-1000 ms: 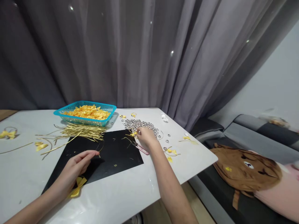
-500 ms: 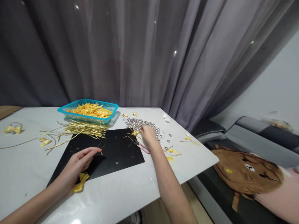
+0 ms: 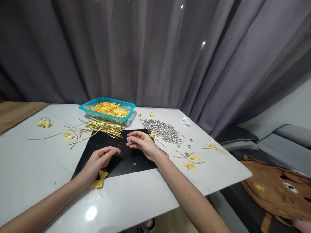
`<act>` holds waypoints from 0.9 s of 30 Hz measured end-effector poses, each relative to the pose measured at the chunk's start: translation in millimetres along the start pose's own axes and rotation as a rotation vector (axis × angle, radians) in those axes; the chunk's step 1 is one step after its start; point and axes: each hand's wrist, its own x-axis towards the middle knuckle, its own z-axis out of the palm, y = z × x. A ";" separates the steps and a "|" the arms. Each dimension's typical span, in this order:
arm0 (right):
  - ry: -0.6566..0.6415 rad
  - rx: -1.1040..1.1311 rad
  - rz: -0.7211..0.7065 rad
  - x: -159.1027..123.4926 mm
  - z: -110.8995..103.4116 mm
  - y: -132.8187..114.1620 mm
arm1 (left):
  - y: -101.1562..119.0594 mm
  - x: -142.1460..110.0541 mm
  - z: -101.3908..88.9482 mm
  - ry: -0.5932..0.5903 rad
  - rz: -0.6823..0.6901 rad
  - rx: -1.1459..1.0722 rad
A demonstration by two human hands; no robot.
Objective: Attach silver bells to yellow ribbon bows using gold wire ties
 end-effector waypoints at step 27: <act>-0.010 -0.022 -0.033 -5.8 17.8 14.9 | -5.4 3.9 -3.2 -0.057 -0.013 0.035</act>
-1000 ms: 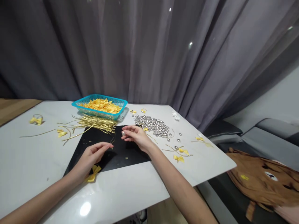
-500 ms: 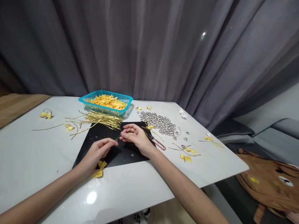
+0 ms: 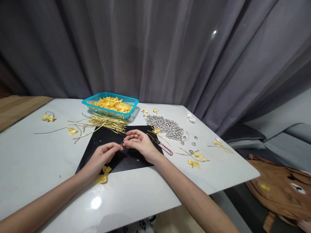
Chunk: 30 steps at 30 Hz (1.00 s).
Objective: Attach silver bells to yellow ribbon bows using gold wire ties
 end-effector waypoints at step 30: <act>0.051 -0.108 -0.200 -1.9 15.8 -40.6 | 1.2 6.7 -18.1 -0.235 0.169 0.259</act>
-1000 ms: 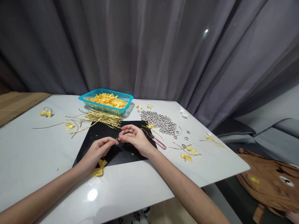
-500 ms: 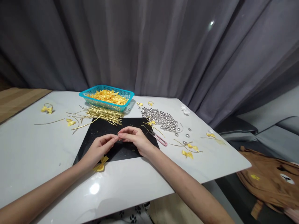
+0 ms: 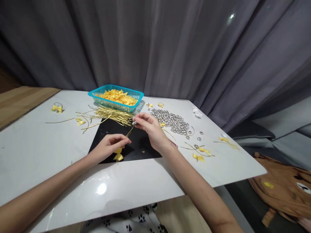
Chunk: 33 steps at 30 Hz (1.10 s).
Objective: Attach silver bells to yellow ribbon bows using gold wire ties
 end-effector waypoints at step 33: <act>-0.104 -0.392 -0.303 6.4 -19.2 -26.1 | -4.1 4.4 4.1 0.133 -0.219 -0.433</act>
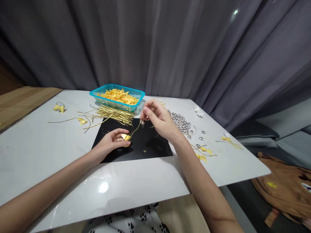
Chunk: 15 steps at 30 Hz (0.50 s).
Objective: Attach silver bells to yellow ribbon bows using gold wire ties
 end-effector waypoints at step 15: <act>0.260 -0.010 -0.050 -6.3 14.3 12.9 | -6.3 6.0 -2.9 -0.062 0.040 0.077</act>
